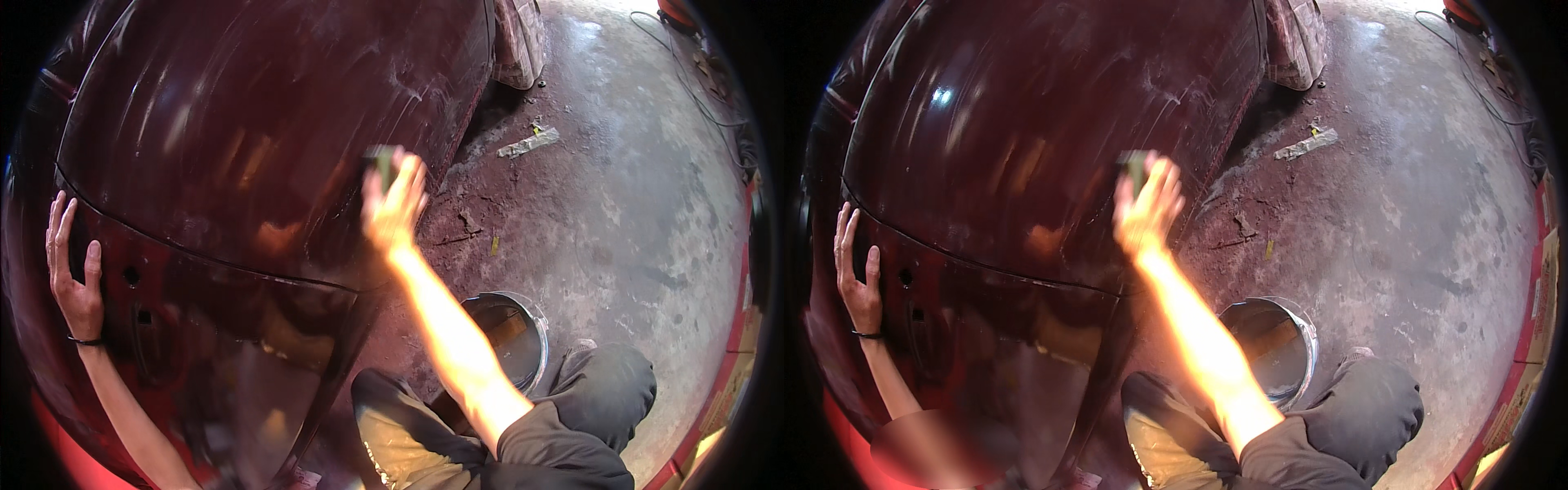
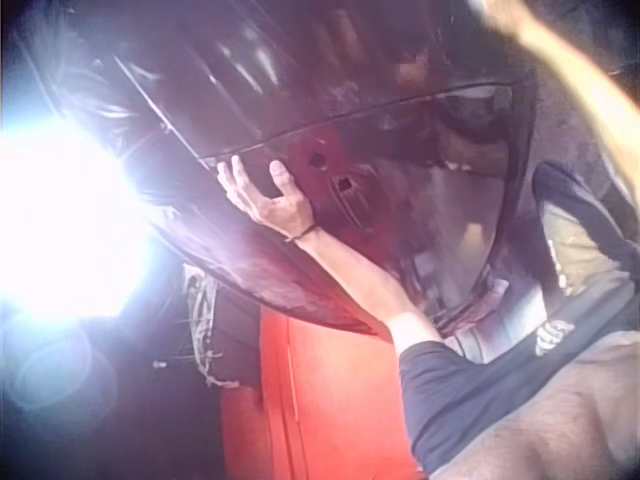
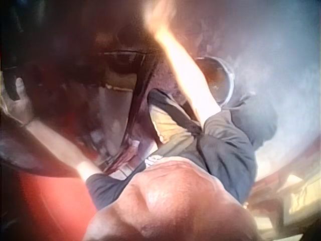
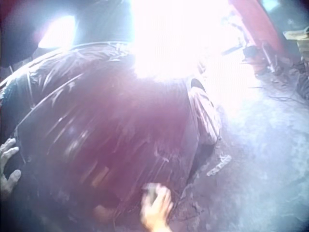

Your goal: The person is sanding the surface of a maroon car door using a sanding block. They repeatedly dip the block into a bucket of water and rub it against the door panel to smooth the surface.

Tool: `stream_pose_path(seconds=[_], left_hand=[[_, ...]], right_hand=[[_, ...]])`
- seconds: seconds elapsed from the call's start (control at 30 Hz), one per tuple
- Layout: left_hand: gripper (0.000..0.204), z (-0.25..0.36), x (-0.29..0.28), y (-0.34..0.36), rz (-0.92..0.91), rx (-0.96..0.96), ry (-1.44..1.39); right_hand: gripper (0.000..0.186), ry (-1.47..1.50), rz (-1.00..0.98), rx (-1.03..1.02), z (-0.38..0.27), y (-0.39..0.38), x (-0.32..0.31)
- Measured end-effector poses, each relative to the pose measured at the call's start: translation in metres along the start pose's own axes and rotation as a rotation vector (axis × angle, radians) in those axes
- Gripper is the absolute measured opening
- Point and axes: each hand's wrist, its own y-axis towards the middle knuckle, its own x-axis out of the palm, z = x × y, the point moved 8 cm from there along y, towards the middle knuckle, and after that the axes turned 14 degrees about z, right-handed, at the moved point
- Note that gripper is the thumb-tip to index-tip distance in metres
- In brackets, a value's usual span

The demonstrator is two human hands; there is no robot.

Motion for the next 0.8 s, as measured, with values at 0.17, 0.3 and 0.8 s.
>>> stream_pose_path(seconds=[0.17,0.3,0.8], left_hand=[[0.055,0.004,0.006,0.003,0.038,-0.041,-0.073],[0.055,0.007,0.003,0.005,-0.001,-0.031,-0.04],[0.048,-0.009,0.002,0.003,0.071,0.022,-0.128]], right_hand=[[0.05,-0.225,0.032,0.136,0.024,0.177,0.018],[0.062,-0.136,0.044,-0.137,0.031,0.061,0.001],[0.059,-0.089,0.008,-0.278,0.03,0.036,-0.008]])
